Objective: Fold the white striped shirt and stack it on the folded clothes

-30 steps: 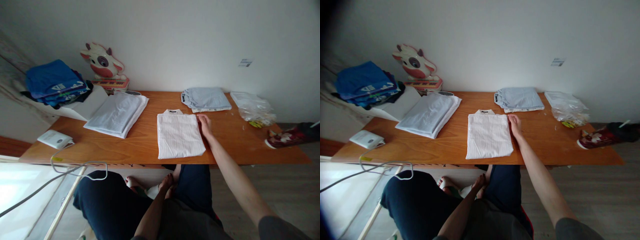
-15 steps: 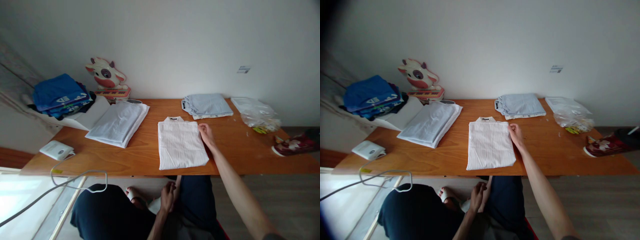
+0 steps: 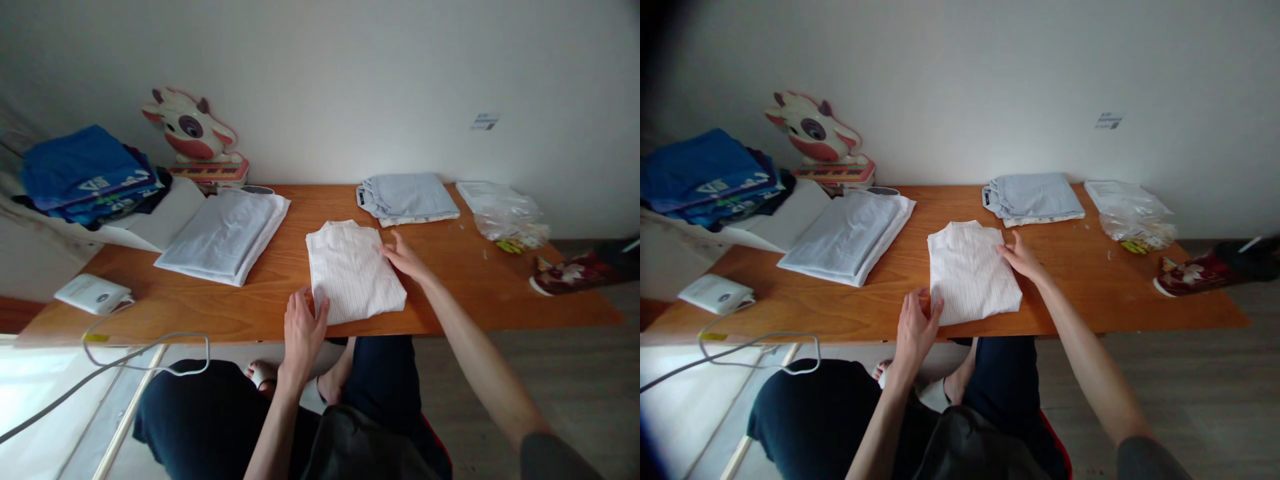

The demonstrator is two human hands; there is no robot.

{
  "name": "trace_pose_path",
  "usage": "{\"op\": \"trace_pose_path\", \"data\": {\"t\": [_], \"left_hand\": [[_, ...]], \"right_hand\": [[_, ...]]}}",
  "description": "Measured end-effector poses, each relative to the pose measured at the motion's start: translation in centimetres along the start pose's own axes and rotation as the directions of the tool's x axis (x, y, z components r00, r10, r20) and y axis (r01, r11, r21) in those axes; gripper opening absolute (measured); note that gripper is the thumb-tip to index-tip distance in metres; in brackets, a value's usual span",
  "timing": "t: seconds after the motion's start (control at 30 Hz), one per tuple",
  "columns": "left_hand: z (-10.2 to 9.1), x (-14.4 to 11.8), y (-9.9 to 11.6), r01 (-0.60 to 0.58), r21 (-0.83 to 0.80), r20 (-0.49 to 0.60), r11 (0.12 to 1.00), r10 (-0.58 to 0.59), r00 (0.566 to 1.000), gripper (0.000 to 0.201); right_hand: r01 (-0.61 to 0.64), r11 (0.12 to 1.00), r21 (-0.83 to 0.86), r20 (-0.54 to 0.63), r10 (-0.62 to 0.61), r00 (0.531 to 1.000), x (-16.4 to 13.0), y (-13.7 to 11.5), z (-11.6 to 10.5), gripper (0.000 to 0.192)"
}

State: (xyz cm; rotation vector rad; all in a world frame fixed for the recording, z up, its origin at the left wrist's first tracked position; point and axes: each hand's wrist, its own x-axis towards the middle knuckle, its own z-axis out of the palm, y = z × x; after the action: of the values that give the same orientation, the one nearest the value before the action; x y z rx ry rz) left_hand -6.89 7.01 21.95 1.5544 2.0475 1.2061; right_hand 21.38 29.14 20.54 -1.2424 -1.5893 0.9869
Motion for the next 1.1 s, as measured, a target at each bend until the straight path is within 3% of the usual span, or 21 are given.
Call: {"op": "trace_pose_path", "data": {"t": [0.13, 0.2, 0.27, 0.33, 0.43, 0.5, 0.57, 0.7, 0.8, 0.87, 0.9, 1.0, 1.1], "left_hand": [[-0.8, -0.5, -2.1, -0.004, 0.125, 0.149, 0.992, -0.015, 0.989, 0.027], [-1.2, -1.4, -2.3, 0.02, 0.107, 0.166, 0.994, -0.038, 0.985, 0.028], [-1.4, -2.1, -2.1, 0.063, 0.051, 0.161, 0.997, -0.071, 0.984, 0.026], [-1.4, -2.5, -2.0, 0.096, -0.014, 0.151, 0.995, -0.093, 0.984, 0.023], [-1.4, -3.0, -1.8, 0.147, -0.114, 0.15, 0.983, -0.13, 0.98, 0.022], [-1.6, -3.5, -1.7, 0.215, -0.18, 0.165, 0.96, -0.187, 0.969, 0.023], [-1.9, -4.2, -1.5, 0.263, -0.22, 0.19, 0.939, -0.224, 0.956, 0.023], [-1.8, -5.3, -0.9, 0.303, -0.295, 0.21, 0.906, -0.248, 0.946, 0.022], [-0.9, -5.9, -0.9, 0.364, -0.552, 0.216, 0.75, -0.293, 0.931, 0.027], [-0.2, -6.2, -1.1, 0.384, -0.644, 0.238, 0.662, -0.303, 0.923, 0.031], [0.0, -6.3, -1.2, 0.391, -0.635, 0.249, 0.666, -0.302, 0.92, 0.031], [0.4, -6.7, -1.5, 0.386, -0.474, 0.244, 0.791, -0.303, 0.921, 0.029], [0.3, -7.1, -1.4, 0.38, -0.323, 0.215, 0.867, -0.323, 0.922, 0.026]], "right_hand": [[-0.186, 0.982, 0.04, -0.019, 0.187, 0.982, -7.4, 1.1, -3.7, 0.062], [-0.29, 0.957, -0.01, 0.093, 0.29, 0.953, -11.4, 0.9, -5.0, 0.054], [-0.303, 0.95, -0.078, 0.223, 0.313, 0.923, -14.3, 0.3, -5.2, 0.051], [-0.223, 0.964, -0.144, 0.235, 0.252, 0.939, -16.0, -0.2, -4.8, 0.043], [-0.102, 0.979, -0.174, 0.098, 0.12, 0.988, -17.2, -0.1, -3.7, 0.022], [-0.117, 0.988, -0.104, 0.05, 0.123, 0.991, -17.6, 0.3, -3.5, 0.02], [-0.187, 0.981, -0.051, 0.08, 0.19, 0.978, -17.9, 0.5, -3.6, 0.022], [-0.249, 0.963, -0.102, 0.204, 0.265, 0.942, -18.0, -0.5, -4.0, 0.034], [-0.296, 0.953, -0.068, 0.209, 0.303, 0.93, -18.3, -1.5, -3.9, 0.049], [-0.295, 0.95, -0.105, 0.173, 0.31, 0.935, -18.5, -1.7, -3.9, 0.046], [-0.282, 0.948, -0.145, 0.148, 0.302, 0.942, -18.5, -1.6, -3.9, 0.044], [-0.273, 0.932, -0.238, 0.112, 0.305, 0.946, -18.5, -1.0, -4.3, 0.045], [-0.312, 0.914, -0.259, 0.195, 0.365, 0.91, -18.0, -0.6, -5.1, 0.047]]}}
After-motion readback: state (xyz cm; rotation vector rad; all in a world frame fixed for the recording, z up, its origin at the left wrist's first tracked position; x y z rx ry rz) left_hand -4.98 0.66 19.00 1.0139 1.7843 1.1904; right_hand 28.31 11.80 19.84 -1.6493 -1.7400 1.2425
